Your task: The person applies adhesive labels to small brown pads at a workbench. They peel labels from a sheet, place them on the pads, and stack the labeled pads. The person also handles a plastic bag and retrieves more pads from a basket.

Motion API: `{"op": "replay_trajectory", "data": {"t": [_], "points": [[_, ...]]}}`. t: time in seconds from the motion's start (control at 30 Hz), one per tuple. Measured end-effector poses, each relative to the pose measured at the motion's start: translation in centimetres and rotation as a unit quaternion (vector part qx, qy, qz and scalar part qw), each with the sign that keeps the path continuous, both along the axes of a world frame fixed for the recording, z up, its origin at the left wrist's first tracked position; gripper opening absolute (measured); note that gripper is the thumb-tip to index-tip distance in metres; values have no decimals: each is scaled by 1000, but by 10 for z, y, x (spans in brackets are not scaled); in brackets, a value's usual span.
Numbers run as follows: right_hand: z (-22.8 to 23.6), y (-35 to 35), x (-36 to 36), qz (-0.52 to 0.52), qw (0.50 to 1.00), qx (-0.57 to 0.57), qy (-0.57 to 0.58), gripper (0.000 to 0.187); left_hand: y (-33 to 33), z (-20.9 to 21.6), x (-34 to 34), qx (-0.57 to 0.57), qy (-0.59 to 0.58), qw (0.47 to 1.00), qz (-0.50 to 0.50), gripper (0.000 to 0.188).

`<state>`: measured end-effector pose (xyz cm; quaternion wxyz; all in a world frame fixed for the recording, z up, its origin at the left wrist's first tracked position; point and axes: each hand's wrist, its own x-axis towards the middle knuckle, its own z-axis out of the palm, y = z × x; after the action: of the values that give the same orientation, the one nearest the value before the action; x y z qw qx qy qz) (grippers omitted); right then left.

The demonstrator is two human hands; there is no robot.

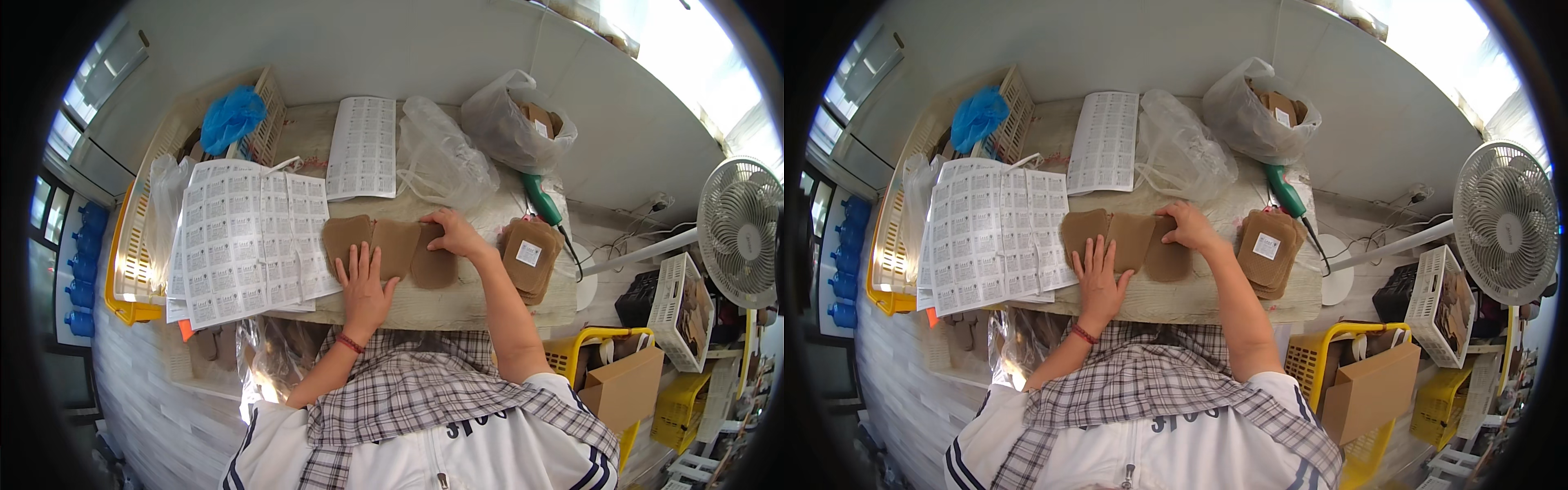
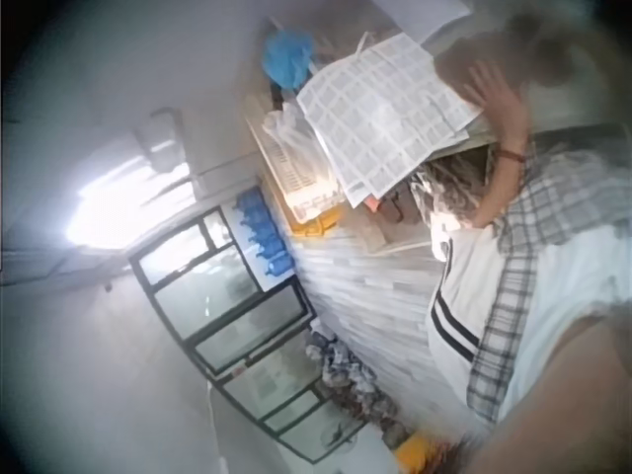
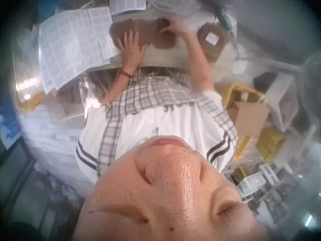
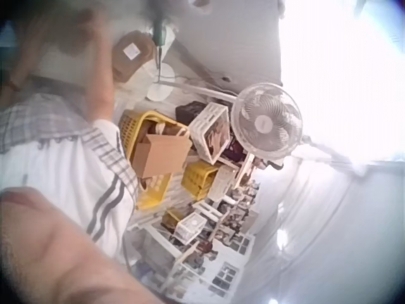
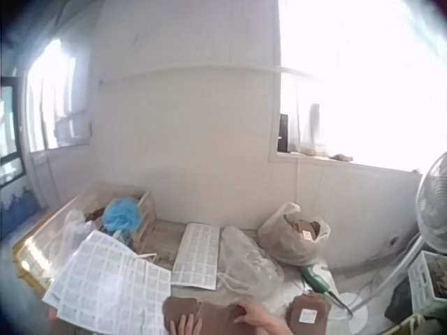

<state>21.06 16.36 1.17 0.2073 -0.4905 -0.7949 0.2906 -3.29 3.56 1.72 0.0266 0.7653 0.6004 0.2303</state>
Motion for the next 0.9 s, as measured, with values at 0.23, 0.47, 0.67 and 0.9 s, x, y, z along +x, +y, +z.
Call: {"op": "replay_trajectory", "data": {"t": [0.23,0.47,0.67,0.9], "points": [[11,-48,5,-130,991,-11,10,56,-4,-5,0,-9,12,1000,-4,67],[25,-52,-8,-170,981,86,-34,46,-8,-7,-6,37,-14,999,-8,58],[21,-3,-54,-162,979,99,76,39,-8,-13,-5,51,-45,997,-36,53],[8,65,-113,-53,917,389,-70,37,-12,-2,-9,63,-111,988,-81,43]]}}
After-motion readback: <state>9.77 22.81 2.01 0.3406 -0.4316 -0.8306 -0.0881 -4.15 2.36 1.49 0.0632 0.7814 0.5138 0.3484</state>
